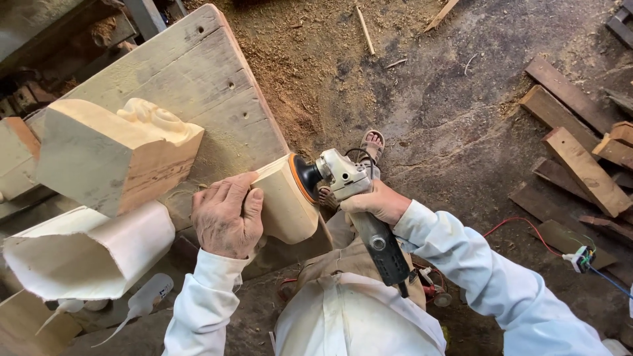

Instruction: A person uses an angle grinder with a sanding attachment to smooth and shape a decorative wooden block in a workshop.

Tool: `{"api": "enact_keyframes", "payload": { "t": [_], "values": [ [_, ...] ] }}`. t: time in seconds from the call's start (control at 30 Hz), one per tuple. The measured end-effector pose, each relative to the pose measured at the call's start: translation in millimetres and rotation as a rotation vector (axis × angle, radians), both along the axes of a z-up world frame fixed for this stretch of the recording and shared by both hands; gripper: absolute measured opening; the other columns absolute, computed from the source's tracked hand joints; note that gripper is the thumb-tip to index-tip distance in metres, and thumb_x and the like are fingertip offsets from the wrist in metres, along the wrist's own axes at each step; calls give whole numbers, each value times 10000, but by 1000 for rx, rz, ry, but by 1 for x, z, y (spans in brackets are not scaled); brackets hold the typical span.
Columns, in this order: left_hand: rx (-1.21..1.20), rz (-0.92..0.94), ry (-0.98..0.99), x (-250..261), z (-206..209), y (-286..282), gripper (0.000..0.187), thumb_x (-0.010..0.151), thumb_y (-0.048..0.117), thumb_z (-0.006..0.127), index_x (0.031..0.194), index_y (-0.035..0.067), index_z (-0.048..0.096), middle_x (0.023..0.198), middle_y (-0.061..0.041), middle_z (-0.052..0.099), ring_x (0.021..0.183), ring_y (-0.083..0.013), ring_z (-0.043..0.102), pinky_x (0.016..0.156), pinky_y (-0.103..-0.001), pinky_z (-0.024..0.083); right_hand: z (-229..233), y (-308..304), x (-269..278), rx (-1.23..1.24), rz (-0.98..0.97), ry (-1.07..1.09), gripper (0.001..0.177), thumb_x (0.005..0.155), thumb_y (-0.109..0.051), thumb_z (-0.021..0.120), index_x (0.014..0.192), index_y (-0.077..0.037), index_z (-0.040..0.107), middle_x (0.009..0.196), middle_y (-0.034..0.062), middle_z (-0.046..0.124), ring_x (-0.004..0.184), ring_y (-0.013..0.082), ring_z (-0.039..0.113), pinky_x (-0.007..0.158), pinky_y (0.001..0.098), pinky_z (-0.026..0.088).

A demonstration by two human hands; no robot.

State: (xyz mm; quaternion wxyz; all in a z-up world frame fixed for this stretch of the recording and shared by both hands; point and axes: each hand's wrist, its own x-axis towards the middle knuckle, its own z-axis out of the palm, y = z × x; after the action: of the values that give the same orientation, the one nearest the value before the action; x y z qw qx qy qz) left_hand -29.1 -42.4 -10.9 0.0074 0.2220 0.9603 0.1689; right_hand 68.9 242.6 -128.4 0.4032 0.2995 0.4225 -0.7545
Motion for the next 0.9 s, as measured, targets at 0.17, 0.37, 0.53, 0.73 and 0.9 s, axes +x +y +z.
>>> {"api": "enact_keyframes", "payload": {
  "t": [0.17,0.37,0.53,0.73,0.9],
  "values": [
    [-8,-16,15,-2,1,1,261,1036,406,562,1182,253,716,1054,26,720,1040,-206,698,880,-361,456,43,0,-18,-16,-69,33,145,722,-58,804,813,40,751,633,262,704,541,344,733,532,473,652],
    [14,-2,2,-2,3,2,263,1045,395,554,1181,241,718,1060,14,720,1036,-219,700,878,-360,458,102,3,-34,-33,-80,181,390,678,-40,816,1047,53,726,752,255,747,644,387,764,570,497,685],
    [3,-11,8,-2,5,4,259,1041,399,559,1166,240,721,1062,15,722,1043,-217,702,883,-359,455,71,3,14,31,-78,62,163,688,-4,823,816,84,774,647,269,722,579,339,736,552,484,643],
    [16,4,3,-2,4,4,254,1046,404,561,1153,243,727,1060,25,733,1039,-212,706,890,-355,451,62,-4,-5,47,-79,149,199,676,-37,842,851,29,772,699,213,723,664,296,726,622,446,623],
    [16,9,3,-2,4,3,253,1042,406,566,1161,247,723,1051,24,729,1032,-213,706,895,-360,454,86,0,-23,76,-41,186,322,658,-37,863,960,32,779,832,217,754,824,299,745,755,465,626]
  ]
}}
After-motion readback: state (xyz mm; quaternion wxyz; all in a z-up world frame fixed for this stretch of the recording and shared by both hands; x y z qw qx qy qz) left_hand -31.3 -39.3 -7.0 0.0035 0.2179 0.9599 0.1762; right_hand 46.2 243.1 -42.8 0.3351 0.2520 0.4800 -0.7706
